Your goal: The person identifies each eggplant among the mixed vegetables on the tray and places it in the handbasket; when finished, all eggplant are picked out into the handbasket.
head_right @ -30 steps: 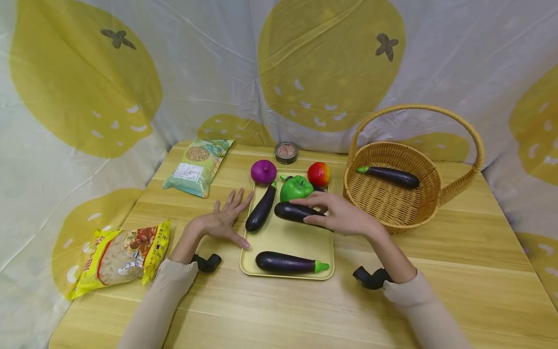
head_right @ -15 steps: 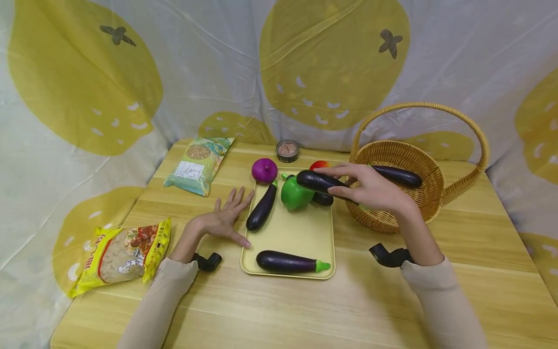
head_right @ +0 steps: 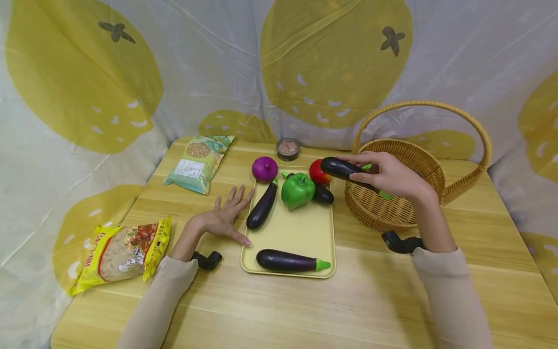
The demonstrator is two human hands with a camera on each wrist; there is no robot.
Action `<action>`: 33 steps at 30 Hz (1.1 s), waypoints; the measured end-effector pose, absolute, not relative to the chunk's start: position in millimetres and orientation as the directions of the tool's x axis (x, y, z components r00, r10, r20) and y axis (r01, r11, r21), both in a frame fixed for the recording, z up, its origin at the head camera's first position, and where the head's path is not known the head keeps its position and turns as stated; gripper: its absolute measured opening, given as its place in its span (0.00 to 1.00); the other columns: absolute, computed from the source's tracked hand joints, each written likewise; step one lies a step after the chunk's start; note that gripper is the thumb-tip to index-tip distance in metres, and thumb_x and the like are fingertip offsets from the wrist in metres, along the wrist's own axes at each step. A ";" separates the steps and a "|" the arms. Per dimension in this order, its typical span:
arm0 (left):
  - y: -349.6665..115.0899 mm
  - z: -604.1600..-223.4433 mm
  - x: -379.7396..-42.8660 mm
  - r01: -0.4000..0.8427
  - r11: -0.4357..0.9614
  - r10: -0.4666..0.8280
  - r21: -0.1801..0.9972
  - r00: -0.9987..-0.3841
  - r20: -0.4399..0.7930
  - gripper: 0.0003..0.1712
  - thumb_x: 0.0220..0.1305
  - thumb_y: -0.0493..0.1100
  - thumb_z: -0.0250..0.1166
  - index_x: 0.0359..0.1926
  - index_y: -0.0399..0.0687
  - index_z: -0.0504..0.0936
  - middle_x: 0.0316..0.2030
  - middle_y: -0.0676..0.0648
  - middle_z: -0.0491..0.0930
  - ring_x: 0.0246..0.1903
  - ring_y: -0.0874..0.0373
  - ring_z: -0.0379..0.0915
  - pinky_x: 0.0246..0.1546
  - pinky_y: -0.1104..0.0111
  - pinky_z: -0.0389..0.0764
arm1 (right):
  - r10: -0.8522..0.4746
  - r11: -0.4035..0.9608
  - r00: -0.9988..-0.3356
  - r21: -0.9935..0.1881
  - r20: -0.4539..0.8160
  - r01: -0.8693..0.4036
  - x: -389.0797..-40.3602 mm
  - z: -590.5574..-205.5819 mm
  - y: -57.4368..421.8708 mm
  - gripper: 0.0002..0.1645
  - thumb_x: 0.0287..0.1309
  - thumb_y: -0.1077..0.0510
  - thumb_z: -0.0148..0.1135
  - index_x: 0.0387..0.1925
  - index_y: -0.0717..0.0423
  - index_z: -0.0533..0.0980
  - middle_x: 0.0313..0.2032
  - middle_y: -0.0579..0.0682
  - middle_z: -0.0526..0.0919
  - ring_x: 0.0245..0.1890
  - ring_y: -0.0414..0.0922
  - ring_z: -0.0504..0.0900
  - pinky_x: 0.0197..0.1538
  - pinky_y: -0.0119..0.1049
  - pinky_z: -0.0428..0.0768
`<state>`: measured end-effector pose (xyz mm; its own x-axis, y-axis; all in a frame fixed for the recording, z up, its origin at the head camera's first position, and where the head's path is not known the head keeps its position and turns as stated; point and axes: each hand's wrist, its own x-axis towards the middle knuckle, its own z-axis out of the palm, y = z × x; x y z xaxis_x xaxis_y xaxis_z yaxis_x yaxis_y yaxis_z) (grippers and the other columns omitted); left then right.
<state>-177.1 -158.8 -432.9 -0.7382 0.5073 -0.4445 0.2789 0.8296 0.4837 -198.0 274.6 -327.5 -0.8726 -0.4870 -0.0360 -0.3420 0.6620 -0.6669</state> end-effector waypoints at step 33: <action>-159.7 -434.1 -176.3 0.295 0.830 0.511 0.474 -0.744 -0.431 0.84 0.47 0.68 0.80 0.83 0.56 0.24 0.81 0.36 0.16 0.80 0.38 0.07 0.74 0.30 0.21 | -0.433 0.778 -0.890 -0.558 -0.144 -0.289 -235.5 -330.1 353.1 0.28 0.69 0.58 0.66 0.70 0.48 0.76 0.67 0.62 0.78 0.19 0.34 0.60 0.25 0.33 0.67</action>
